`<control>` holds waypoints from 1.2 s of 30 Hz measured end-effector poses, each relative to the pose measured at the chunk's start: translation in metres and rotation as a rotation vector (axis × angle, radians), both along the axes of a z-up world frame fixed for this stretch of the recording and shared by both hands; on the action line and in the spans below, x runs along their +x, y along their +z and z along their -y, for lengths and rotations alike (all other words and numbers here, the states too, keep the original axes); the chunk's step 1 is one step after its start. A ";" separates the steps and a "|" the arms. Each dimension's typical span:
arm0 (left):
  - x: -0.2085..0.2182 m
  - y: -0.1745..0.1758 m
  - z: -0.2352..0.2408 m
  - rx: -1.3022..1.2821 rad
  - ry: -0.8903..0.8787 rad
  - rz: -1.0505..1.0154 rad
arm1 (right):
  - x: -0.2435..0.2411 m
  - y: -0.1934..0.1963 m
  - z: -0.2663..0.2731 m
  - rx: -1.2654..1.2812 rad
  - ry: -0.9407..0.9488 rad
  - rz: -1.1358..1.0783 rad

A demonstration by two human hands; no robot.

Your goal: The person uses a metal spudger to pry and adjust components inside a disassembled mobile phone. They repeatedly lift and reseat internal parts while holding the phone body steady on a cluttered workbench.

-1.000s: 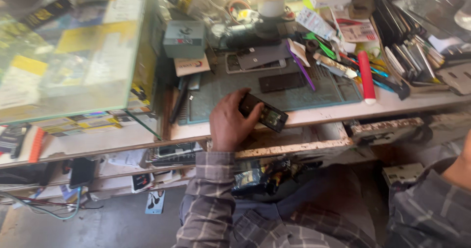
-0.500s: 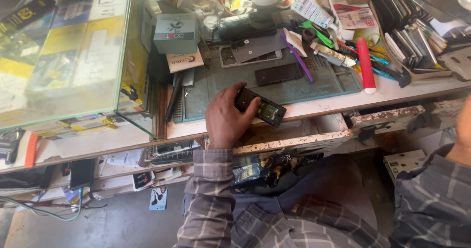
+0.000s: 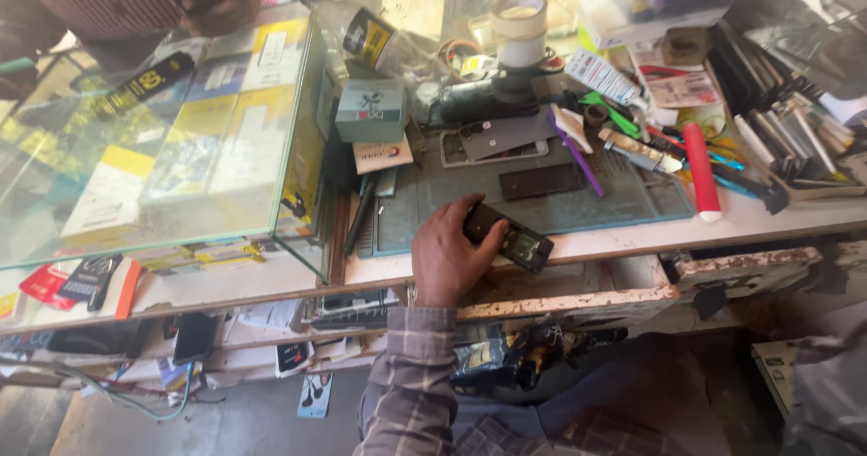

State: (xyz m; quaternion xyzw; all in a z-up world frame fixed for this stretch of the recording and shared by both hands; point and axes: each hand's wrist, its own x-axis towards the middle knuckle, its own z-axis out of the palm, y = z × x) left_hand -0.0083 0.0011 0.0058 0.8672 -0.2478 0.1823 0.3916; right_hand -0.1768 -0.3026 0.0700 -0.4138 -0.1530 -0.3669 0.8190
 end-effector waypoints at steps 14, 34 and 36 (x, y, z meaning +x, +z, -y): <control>0.003 -0.003 0.001 0.017 0.005 -0.028 | 0.006 -0.003 -0.043 -0.239 0.437 0.025; 0.002 0.002 0.000 -0.011 -0.003 0.017 | 0.058 -0.049 -0.047 -0.598 -0.085 -0.258; 0.001 -0.001 -0.001 -0.029 -0.007 0.034 | 0.063 -0.045 -0.052 -0.557 -0.212 -0.421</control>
